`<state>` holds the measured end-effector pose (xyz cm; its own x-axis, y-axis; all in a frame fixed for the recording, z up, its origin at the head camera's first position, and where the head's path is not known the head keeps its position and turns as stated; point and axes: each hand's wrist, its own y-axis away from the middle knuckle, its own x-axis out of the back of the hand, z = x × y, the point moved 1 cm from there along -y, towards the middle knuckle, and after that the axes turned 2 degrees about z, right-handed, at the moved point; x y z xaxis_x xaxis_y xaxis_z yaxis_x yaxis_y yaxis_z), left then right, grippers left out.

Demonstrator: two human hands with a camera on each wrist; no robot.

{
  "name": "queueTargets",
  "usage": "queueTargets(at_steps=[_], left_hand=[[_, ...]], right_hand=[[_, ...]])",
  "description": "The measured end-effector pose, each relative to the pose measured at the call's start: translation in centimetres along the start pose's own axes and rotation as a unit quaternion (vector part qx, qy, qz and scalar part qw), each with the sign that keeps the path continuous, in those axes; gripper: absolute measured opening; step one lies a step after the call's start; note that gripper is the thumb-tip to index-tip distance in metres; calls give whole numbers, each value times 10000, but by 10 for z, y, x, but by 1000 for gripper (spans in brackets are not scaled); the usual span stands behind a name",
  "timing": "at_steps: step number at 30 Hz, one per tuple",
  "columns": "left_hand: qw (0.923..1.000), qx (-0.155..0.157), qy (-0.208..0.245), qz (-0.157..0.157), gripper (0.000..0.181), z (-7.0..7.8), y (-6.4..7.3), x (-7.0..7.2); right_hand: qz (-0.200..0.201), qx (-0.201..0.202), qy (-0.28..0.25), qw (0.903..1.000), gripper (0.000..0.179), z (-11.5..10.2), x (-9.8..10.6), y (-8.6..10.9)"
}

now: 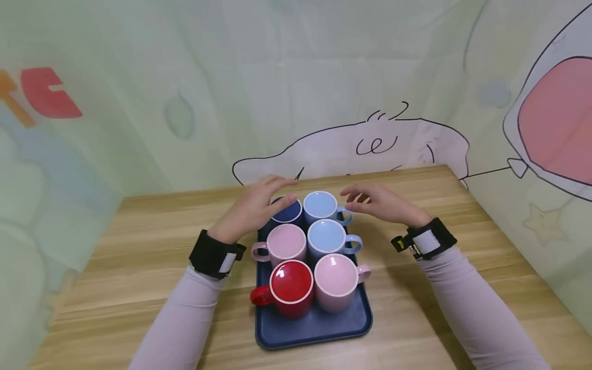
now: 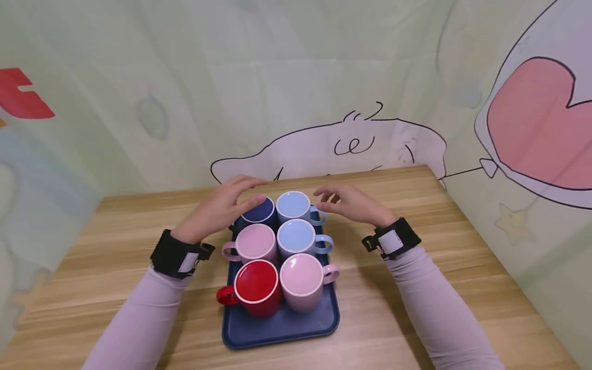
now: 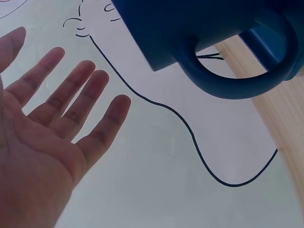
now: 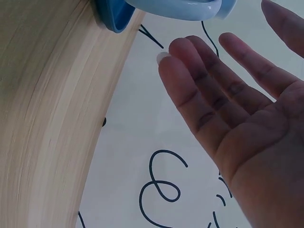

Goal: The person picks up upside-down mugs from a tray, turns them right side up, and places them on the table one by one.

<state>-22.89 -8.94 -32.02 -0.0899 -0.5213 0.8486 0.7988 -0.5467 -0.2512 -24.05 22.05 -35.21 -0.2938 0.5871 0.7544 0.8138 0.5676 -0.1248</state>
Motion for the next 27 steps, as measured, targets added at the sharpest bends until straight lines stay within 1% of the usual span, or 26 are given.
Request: queueTargets(at_steps=[2,6,11,16,20,23,27], left_hand=[[10000,-5,-70,-39,56,3,-2,-1],[10000,-16,-61,-68,59,8,-4,-3],[10000,-59,2,-74,57,11,-4,-3],[9998,-73,74,-145,54,12,-2,-2],[9997,12,68,-220,54,15,0,-2],[9996,72,36,-264,54,15,1,-3],[9996,51,2,-262,51,14,1,-4]], right_hand=[[-36,-83,37,10000,39,1,-1,0],[-44,-153,47,9999,40,2,-4,0],[50,-58,-24,10000,39,1,-6,-2],[71,-109,19,9999,34,-3,-11,-4],[81,-169,134,9997,32,-6,-16,-5],[159,-150,219,9995,28,-9,-20,-8],[271,-141,363,9989,19,-9,-24,-13]])
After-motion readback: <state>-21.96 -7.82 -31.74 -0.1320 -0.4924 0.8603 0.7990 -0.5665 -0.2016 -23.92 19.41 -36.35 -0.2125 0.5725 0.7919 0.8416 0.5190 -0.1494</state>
